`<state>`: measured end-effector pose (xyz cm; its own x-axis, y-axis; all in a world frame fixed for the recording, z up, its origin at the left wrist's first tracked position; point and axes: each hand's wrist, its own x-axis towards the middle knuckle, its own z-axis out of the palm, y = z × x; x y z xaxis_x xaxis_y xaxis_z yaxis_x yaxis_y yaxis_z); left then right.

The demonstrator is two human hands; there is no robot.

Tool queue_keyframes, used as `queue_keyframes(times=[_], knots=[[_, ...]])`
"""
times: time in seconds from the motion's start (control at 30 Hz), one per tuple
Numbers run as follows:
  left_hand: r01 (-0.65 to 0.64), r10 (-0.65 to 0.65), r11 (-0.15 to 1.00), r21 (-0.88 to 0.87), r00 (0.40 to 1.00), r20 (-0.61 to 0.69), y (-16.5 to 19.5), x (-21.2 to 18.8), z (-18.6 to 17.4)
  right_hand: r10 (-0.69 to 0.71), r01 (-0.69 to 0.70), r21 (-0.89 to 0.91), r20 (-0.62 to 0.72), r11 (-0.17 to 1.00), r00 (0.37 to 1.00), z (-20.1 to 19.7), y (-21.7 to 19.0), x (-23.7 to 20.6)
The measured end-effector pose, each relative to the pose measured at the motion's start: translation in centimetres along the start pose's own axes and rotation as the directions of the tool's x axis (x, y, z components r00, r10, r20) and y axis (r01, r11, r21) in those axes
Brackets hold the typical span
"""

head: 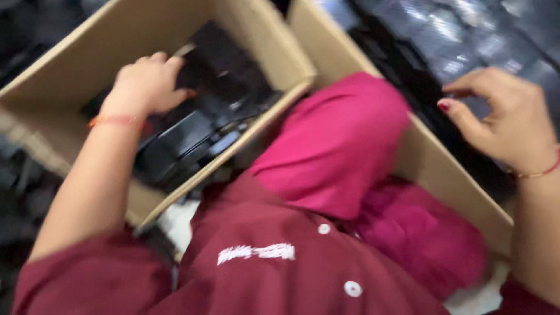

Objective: The person sits on the floor between cartons of black perforated plastic boxes. They pick boxes one at a time from a jumbled pile in one carton, orient them, and arrange them in neat rows inside a second carton, occasionally stacking several in their hand before placing them.

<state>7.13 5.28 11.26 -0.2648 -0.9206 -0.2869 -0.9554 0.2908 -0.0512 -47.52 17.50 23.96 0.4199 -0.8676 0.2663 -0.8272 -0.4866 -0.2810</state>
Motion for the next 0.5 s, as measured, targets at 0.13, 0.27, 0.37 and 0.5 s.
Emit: queue_keyframes(times=[0.13,0.27,0.37,0.5], knots=[[0.235,-0.201,0.964,-0.124,0.951,0.236,-7.5,0.0,6.9,-0.394,0.389,-0.106,-0.041,0.915,0.918,2.1,-6.5,11.4],[0.545,-0.221,0.744,-0.387,0.747,0.627,-9.2,-0.7,9.9,-0.609,0.608,-0.037,-0.083,0.793,0.789,5.2,-12.6,18.8],[0.413,-0.227,0.854,-0.316,0.844,0.486,-6.7,0.8,11.0,-0.610,0.610,0.011,-0.008,0.792,0.792,8.3,-15.5,20.6],[0.014,0.186,0.857,-0.516,0.924,0.334,0.1,4.5,12.1,-0.559,0.546,0.131,0.098,0.827,0.823,9.7,-15.3,20.0]])
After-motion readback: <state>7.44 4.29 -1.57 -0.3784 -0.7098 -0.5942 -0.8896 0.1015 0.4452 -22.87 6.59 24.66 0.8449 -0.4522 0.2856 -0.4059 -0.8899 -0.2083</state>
